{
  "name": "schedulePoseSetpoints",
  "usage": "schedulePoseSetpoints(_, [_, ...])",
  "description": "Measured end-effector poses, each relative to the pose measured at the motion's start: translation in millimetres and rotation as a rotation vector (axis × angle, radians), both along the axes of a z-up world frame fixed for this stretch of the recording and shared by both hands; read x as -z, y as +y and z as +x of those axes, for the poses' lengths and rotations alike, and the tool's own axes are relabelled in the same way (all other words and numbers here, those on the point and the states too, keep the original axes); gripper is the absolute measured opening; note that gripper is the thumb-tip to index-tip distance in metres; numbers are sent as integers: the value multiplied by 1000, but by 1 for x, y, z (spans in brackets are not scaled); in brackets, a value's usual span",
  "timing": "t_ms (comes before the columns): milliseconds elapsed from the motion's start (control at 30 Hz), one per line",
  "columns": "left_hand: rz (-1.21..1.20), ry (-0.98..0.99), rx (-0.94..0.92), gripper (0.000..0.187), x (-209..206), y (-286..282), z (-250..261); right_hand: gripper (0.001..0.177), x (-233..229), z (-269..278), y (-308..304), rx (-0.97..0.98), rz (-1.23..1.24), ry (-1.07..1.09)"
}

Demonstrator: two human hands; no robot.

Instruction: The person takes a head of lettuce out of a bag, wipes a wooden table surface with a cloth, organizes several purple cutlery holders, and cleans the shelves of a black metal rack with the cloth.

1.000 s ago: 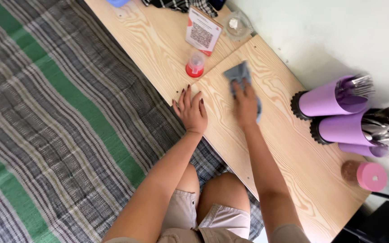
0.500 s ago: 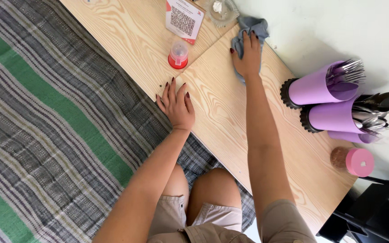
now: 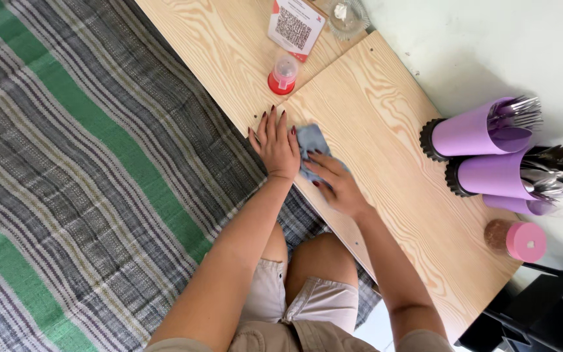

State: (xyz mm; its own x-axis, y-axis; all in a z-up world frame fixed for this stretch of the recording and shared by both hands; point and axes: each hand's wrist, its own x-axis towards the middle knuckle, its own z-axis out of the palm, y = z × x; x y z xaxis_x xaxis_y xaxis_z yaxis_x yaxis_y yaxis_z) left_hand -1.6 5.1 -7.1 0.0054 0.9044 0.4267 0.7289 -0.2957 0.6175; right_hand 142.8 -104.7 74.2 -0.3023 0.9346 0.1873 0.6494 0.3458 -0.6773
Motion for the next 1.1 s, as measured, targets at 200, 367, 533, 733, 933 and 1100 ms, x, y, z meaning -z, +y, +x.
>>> schedulePoseSetpoints(200, [25, -24, -4, 43, 0, 0, 1, 36, -37, 54, 42, -17, -156, 133])
schedulePoseSetpoints(367, [22, -11, -7, 43, 2, -1, 1, 31, -20, 39, 163, 192, 23, 431])
schedulePoseSetpoints(533, [42, -6, -24, 41, 3, -1, 2, 49, 20, 17, 245, 192, -104, 653])
schedulePoseSetpoints(733, [42, -9, -16, 40, 3, 0, 1, 37, 33, 29, 227, 131, 155, 785])
schedulePoseSetpoints(933, [59, -12, -27, 38, 7, 1, 3, 21, 6, 87, 194, 276, 250, 1090])
schedulePoseSetpoints(1100, [44, -4, -16, 37, 7, 2, 3, 20, 21, 148, 179, 484, 219, 1187])
